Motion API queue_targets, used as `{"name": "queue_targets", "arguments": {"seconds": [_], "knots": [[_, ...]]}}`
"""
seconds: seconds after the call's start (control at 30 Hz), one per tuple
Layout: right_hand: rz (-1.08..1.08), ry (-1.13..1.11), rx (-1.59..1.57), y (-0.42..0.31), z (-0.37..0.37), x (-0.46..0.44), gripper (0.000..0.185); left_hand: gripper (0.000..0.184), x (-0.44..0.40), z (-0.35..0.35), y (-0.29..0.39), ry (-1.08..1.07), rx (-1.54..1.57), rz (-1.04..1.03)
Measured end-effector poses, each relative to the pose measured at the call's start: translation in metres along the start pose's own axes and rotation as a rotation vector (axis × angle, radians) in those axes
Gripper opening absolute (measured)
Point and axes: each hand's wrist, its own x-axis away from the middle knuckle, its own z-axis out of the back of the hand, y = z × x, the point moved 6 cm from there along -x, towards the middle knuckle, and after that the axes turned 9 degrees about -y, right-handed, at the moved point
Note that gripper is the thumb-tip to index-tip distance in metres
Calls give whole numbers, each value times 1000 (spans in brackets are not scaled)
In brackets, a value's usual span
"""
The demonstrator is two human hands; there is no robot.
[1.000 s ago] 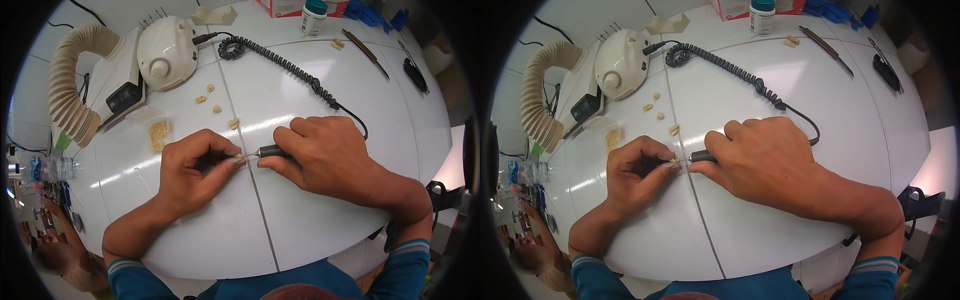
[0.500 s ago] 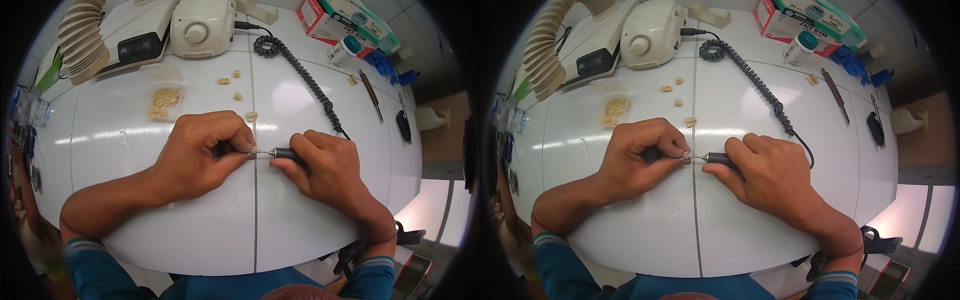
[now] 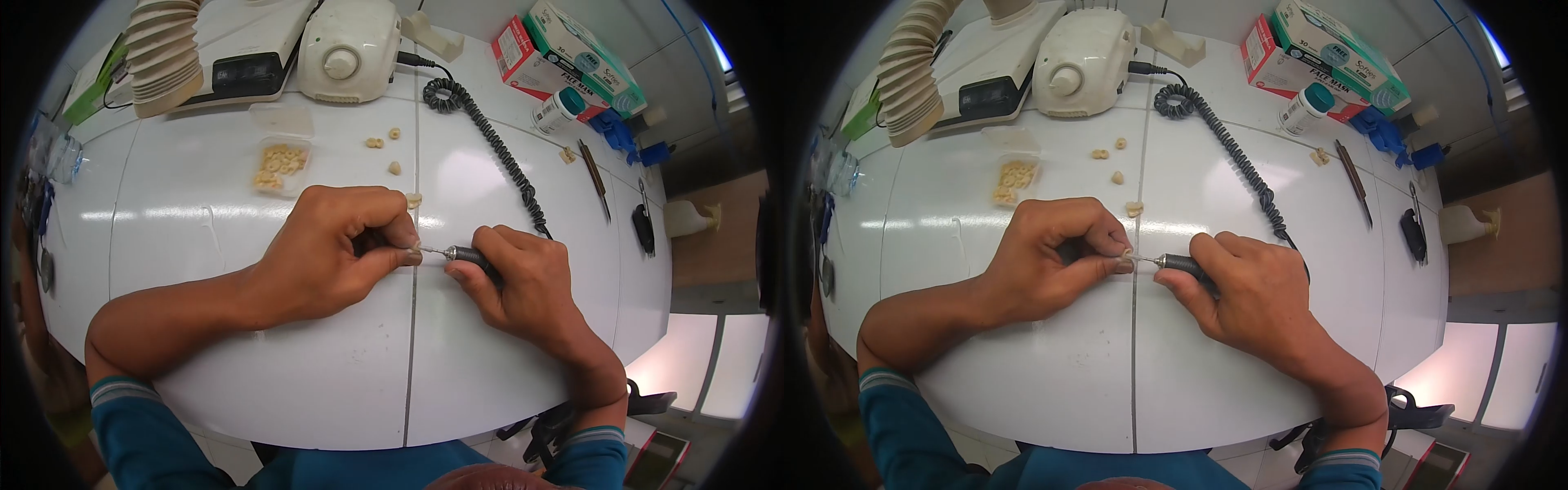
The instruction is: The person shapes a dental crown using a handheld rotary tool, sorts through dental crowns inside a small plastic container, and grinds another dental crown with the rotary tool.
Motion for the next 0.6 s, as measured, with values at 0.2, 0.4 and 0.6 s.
{"name": "queue_targets", "arguments": {"seconds": [0.2, 0.4, 0.6], "knots": [[15, 58, -17, 2, -4, 1, 44, 17, -1, 2, 2, -40, -28, 65], [19, 46, 9, -1, -3, 0, 45, 17, -1, 3, 0, -38, 27, 82], [27, 29, 7, -1, -2, -1, 45, 14, -2, 1, -2, -53, 74, 122]]}}
